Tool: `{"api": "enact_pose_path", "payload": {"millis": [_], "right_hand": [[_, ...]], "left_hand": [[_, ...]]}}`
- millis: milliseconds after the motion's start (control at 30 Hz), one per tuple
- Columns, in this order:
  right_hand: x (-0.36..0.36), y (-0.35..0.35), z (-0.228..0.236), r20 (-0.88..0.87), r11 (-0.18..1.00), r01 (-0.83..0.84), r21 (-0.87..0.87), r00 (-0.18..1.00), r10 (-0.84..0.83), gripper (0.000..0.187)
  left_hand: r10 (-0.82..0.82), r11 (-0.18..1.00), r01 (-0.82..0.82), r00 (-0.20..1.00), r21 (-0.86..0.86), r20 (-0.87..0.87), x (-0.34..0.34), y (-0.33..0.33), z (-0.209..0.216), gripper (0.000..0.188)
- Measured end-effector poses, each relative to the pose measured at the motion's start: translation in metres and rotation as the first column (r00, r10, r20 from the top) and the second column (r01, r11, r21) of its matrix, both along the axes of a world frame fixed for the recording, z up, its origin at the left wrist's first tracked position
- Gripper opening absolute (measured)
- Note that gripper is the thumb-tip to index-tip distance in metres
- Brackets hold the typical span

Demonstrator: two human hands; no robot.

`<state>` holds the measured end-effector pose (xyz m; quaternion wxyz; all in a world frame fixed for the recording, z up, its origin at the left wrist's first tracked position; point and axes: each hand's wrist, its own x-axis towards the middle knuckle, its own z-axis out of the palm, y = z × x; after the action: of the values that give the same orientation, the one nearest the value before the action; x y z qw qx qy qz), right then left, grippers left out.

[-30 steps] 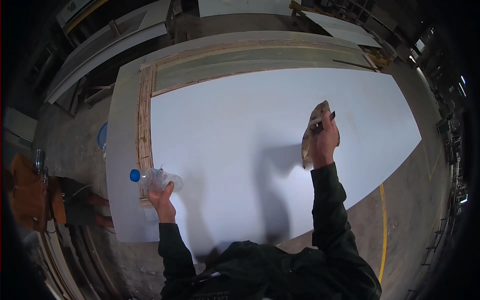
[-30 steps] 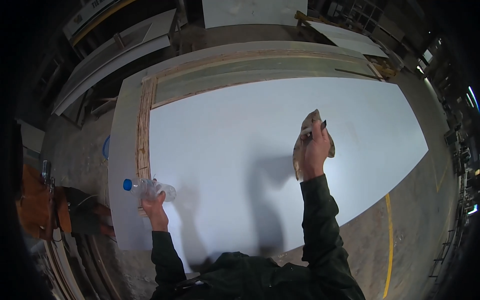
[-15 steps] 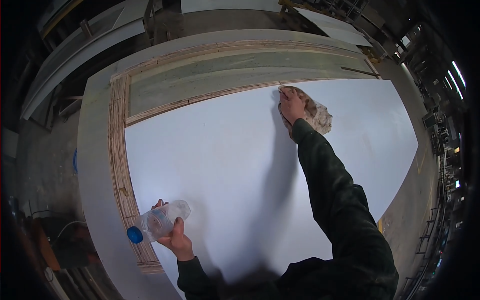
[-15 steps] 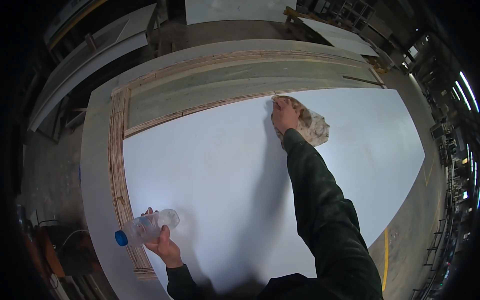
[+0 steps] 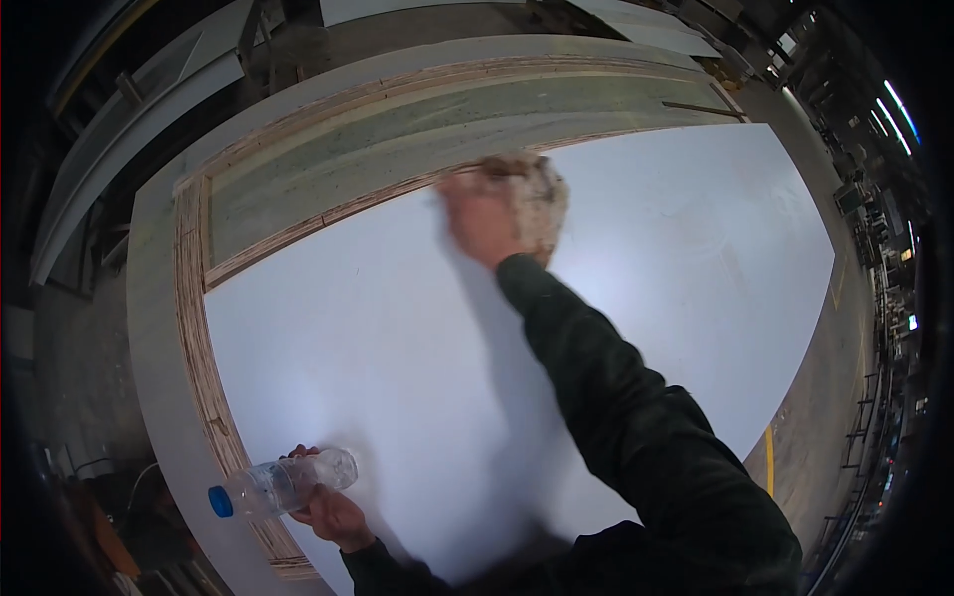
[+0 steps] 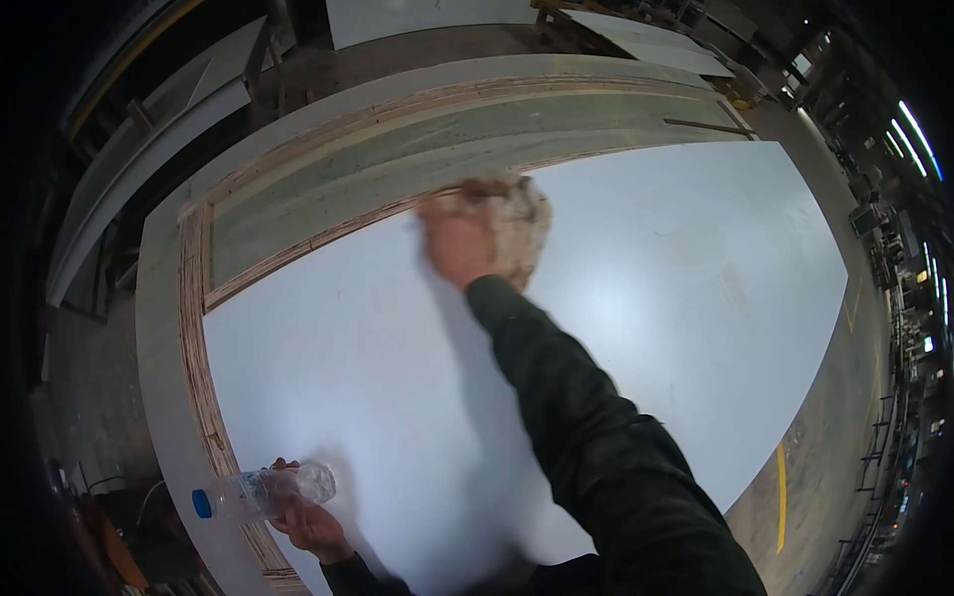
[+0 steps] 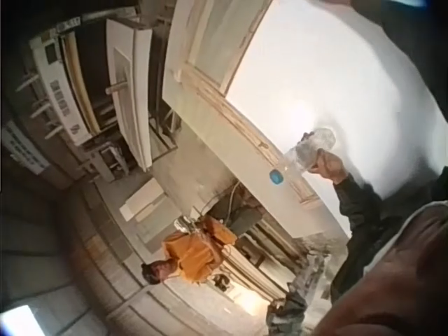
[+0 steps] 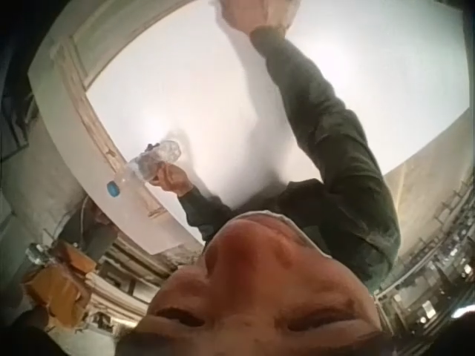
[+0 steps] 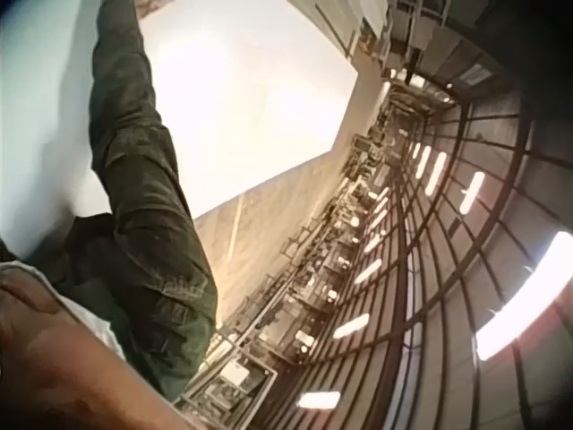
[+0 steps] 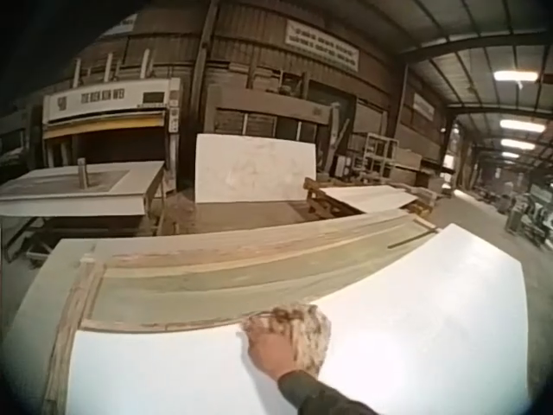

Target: Clean and scrape the edges of a white furniture panel using water and a blade.

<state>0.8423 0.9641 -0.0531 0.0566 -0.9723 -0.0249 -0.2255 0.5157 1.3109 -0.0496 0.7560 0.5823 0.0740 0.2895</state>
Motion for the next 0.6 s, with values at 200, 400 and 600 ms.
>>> {"api": "enact_pose_path", "payload": {"millis": [200,400,600], "right_hand": [[-0.006,-0.235,0.014,-0.074,0.952,0.307,-0.014,0.949,-0.307,0.033],[0.002,0.018,0.013,-0.052,0.977,-0.211,0.020,0.976,0.212,0.036],[-0.015,0.294,0.017,-0.015,0.873,-0.487,0.024,0.873,0.487,0.038]], "left_hand": [[-0.021,1.000,0.021,0.999,-0.007,-0.036,-0.003,0.005,-0.015,0.065],[-0.063,0.959,0.026,0.990,-0.283,-0.122,0.003,-0.016,0.022,0.069],[-0.067,0.910,0.019,0.993,-0.414,-0.102,-0.003,-0.008,0.035,0.063]]}}
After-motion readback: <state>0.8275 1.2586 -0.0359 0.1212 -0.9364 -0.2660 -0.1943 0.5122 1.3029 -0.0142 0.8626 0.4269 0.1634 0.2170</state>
